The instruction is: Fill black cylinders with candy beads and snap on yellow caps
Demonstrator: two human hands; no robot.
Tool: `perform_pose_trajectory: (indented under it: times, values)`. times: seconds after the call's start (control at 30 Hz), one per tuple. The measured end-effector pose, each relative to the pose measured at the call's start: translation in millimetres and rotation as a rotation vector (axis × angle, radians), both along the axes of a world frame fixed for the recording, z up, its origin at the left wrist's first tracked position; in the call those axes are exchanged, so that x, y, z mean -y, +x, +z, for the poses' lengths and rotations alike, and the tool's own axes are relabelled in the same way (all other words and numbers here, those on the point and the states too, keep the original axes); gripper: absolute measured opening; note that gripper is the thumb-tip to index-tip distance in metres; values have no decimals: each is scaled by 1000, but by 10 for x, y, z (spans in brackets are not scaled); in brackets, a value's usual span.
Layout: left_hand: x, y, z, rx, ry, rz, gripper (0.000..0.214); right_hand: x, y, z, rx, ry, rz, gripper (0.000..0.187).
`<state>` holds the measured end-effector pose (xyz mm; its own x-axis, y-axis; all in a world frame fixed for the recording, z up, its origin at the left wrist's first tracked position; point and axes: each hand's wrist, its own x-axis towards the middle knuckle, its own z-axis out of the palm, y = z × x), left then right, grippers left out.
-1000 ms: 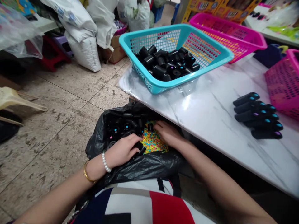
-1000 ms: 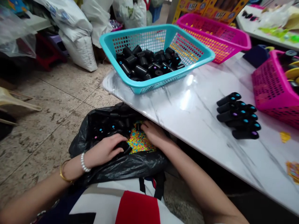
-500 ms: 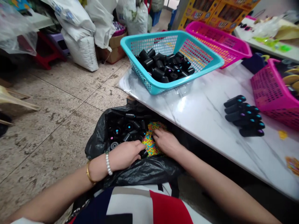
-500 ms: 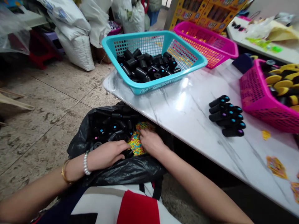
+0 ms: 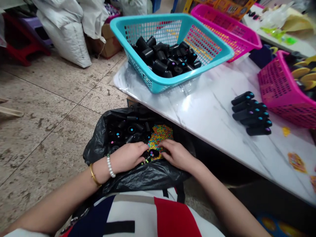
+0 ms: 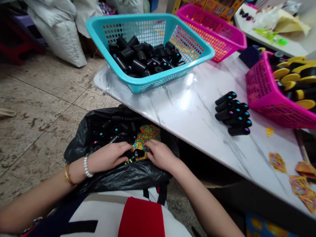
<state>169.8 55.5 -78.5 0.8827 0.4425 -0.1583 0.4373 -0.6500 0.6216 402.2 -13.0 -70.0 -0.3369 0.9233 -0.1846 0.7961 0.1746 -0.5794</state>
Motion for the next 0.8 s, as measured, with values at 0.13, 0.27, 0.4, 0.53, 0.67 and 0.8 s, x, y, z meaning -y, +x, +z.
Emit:
perform_pose_trajectory:
  times: [0.13, 0.27, 0.4, 0.53, 0.67, 0.8]
  values:
    - [63, 44, -38, -45, 45, 21, 29, 15, -171, -13, 93, 20, 131, 40]
    - [76, 37, -50, -32, 33, 62, 35, -81, -270, -81, 214, -47, 31, 36]
    - [74, 27, -38, -59, 34, 55, 35, -236, -331, -125, 265, -110, 45, 30]
    - [79, 11, -42, -76, 46, 73, 34, -313, -359, -93, 312, -105, 94, 31]
    - [82, -5, -54, -68, 46, 85, 32, -307, -299, -83, 450, 64, 68, 23]
    - [86, 0, -58, -46, 43, 92, 30, -243, -280, -124, 391, 36, 170, 21]
